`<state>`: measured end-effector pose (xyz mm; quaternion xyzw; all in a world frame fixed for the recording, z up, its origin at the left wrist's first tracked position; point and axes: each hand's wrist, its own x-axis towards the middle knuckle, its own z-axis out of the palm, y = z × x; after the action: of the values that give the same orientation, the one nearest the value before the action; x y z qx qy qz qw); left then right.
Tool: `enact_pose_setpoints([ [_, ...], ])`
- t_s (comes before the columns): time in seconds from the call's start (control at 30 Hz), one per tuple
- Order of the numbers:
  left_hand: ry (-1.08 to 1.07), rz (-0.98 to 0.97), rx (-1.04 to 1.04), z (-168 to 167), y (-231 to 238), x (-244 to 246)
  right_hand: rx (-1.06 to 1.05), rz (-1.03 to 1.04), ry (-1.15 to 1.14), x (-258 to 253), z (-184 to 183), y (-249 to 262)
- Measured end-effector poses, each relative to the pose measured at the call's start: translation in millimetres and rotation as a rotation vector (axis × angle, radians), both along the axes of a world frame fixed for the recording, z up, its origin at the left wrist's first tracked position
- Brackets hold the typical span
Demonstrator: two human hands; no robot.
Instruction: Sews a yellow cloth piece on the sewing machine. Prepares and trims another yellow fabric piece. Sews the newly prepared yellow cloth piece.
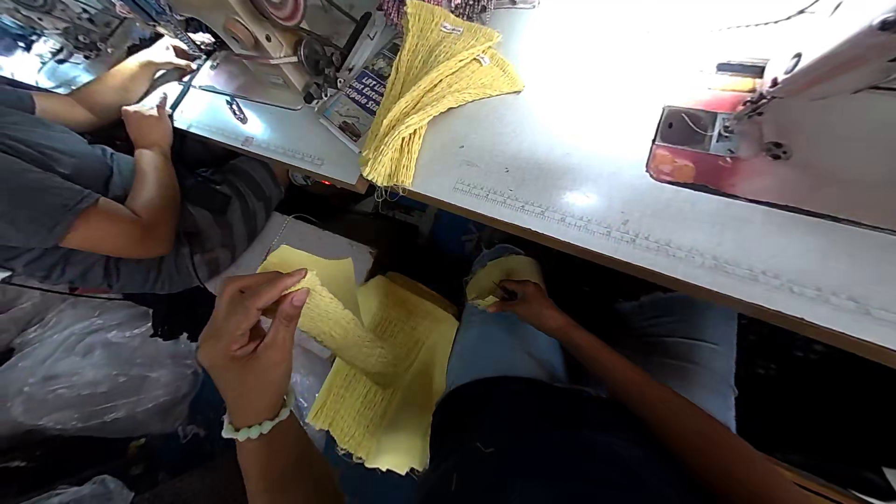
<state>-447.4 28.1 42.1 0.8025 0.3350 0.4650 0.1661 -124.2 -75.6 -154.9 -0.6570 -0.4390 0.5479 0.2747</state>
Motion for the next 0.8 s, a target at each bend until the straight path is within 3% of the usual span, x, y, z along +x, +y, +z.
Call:
enact_pose_setpoints([
  [0.27, 0.131, -0.03, -0.044, 2.8, -6.3, 27.9, -0.02, -0.172, 0.29, 7.9, 0.5, -10.7],
  [0.37, 0.123, -0.086, -0.061, 5.8, -8.4, 41.9, 0.113, -0.259, 0.111, 8.2, 8.6, -15.1],
  [0.6, 0.089, -0.324, 0.076, 30.4, -20.5, 81.6, 0.721, -0.394, -0.382, 21.5, 36.2, -40.2],
  [0.7, 0.052, -0.51, 0.064, 32.7, -37.1, 112.5, 0.885, -0.481, -0.46, 24.8, 50.1, -49.4],
  [0.8, 0.033, -0.694, 0.035, 27.3, -53.0, 152.5, 0.992, -0.579, -0.393, 28.2, 81.7, -52.5],
])
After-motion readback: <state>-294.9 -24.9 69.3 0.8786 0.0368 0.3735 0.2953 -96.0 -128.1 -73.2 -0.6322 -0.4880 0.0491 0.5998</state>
